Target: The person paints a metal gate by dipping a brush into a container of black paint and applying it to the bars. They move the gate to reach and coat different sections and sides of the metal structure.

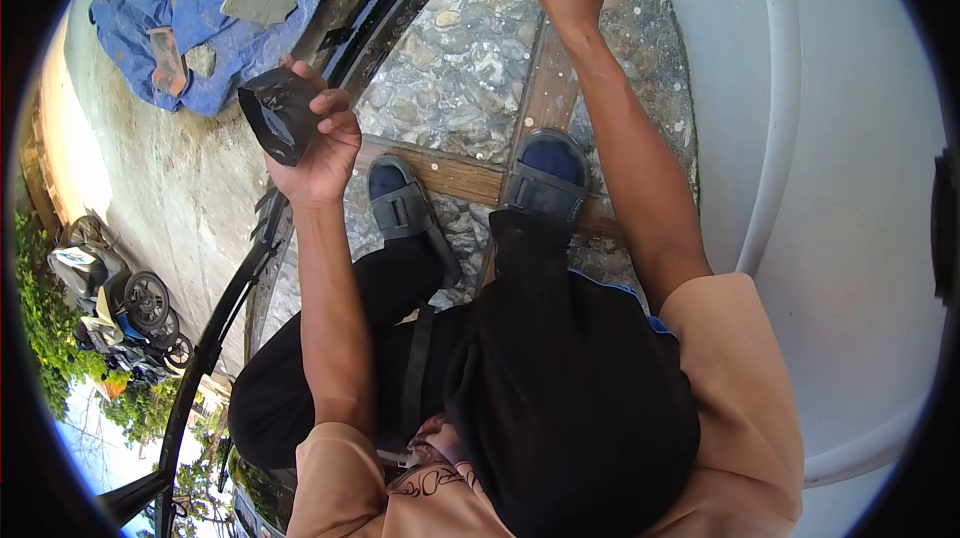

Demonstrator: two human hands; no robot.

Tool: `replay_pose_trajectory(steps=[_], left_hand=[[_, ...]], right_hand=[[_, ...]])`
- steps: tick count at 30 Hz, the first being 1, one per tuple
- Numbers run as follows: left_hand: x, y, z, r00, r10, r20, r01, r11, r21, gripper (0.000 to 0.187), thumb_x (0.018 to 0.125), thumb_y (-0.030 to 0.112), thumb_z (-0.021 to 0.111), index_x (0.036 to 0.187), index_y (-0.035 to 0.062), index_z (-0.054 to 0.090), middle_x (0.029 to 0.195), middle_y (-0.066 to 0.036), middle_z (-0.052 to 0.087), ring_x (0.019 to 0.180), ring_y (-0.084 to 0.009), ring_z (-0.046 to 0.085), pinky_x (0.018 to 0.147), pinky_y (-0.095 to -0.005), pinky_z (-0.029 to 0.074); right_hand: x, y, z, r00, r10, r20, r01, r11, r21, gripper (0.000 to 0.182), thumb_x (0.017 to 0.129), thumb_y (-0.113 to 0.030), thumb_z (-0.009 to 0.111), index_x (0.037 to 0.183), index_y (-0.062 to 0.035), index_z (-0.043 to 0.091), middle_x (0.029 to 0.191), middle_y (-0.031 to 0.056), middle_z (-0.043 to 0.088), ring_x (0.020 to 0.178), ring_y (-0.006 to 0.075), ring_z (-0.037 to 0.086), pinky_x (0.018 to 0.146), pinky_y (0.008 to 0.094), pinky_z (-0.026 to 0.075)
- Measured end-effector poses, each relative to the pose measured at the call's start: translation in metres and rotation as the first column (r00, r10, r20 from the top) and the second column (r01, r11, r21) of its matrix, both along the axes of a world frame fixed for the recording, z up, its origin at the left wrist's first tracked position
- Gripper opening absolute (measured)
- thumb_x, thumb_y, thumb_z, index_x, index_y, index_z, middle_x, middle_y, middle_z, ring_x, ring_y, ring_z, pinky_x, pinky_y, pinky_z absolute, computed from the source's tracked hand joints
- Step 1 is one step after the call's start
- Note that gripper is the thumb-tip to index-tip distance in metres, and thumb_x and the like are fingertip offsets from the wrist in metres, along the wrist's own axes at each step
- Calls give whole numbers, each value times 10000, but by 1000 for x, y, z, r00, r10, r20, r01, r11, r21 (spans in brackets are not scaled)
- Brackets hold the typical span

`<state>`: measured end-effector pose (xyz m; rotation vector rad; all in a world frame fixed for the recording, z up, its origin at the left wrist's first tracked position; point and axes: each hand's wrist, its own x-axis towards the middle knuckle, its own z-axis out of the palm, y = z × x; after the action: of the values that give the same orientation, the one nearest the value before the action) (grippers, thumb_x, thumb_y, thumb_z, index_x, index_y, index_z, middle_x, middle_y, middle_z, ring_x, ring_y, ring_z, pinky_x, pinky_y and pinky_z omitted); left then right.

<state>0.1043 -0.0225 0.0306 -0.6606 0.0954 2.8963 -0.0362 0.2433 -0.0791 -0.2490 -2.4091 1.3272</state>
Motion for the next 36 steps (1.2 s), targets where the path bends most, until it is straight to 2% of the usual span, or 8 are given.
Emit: replay_pose_trajectory(steps=[3, 7, 12, 15, 25, 26, 29, 36], left_hand=[[8, -1, 4, 1000, 11, -17, -11, 1000, -4, 436, 939, 327, 539, 1329, 132, 550, 1229, -66, 624, 877, -209, 534, 703, -303, 482], [17, -8, 6, 999, 23, -36, -24, 1000, -21, 444, 936, 328, 548, 1326, 116, 548, 1232, -77, 626, 882, -212, 537, 695, -302, 479], [18, -15, 13, 998, 50, -38, -50, 999, -3, 443, 926, 327, 558, 1302, 94, 558, 1228, -84, 627, 884, -213, 538, 693, -302, 475], [10, -16, 17, 999, 37, -33, -37, 999, -5, 432, 923, 315, 558, 1293, 94, 561, 1219, -83, 628, 877, -216, 539, 694, -306, 474], [0, -14, 28, 998, 66, 16, -66, 998, -22, 402, 888, 228, 554, 1256, 67, 572, 1148, -76, 643, 835, -198, 536, 658, -316, 468], [1, -15, 30, 997, 76, 11, -75, 997, -26, 402, 889, 229, 553, 1257, 67, 571, 1145, -75, 643, 836, -199, 536, 658, -316, 468], [14, -29, 27, 997, 81, -19, -81, 997, -13, 420, 897, 291, 571, 1269, 96, 575, 1199, -85, 640, 866, -212, 547, 683, -312, 476], [34, -66, 32, 1000, 1, 0, -1, 995, -103, 454, 936, 323, 544, 1338, 111, 531, 1232, -108, 623, 873, -229, 540, 670, -319, 487]], right_hand=[[12, -27, -12, 993, -76, 91, 78, 997, -21, 336, 856, -52, 463, 1119, 6, 664, 902, 271, 672, 827, 392, 668, 761, 427, 518], [40, -49, -2, 983, 61, 175, -35, 988, -150, 270, 884, -62, 505, 1072, 42, 670, 893, 275, 672, 883, 460, 643, 830, 467, 498], [44, -26, 6, 894, 146, 423, 252, 617, -746, 261, 959, -113, 458, 985, 101, 605, 876, 196, 666, 649, 255, 699, 538, 302, 567], [38, -16, 1, 852, 184, 490, 359, 477, -802, 252, 948, -104, 449, 973, 103, 589, 900, 205, 653, 618, 269, 683, 513, 323, 555], [43, -58, -15, 740, 368, 563, 62, 796, -603, 253, 910, -106, 468, 962, 84, 626, 606, 95, 586, 486, 176, 613, 406, 304, 459], [47, -75, -72, 860, 269, 433, -28, 873, -487, 256, 910, -114, 488, 979, 69, 653, 570, 53, 559, 452, 138, 557, 386, 292, 407], [66, -86, -50, 718, 353, 600, -86, 901, -426, 292, 844, -224, 515, 896, -11, 708, 826, 201, 703, 825, 402, 671, 769, 451, 515], [93, -107, -51, 723, 409, 556, -51, 835, -548, 294, 889, -212, 574, 955, 55, 679, 751, 178, 689, 690, 281, 672, 668, 387, 514]])
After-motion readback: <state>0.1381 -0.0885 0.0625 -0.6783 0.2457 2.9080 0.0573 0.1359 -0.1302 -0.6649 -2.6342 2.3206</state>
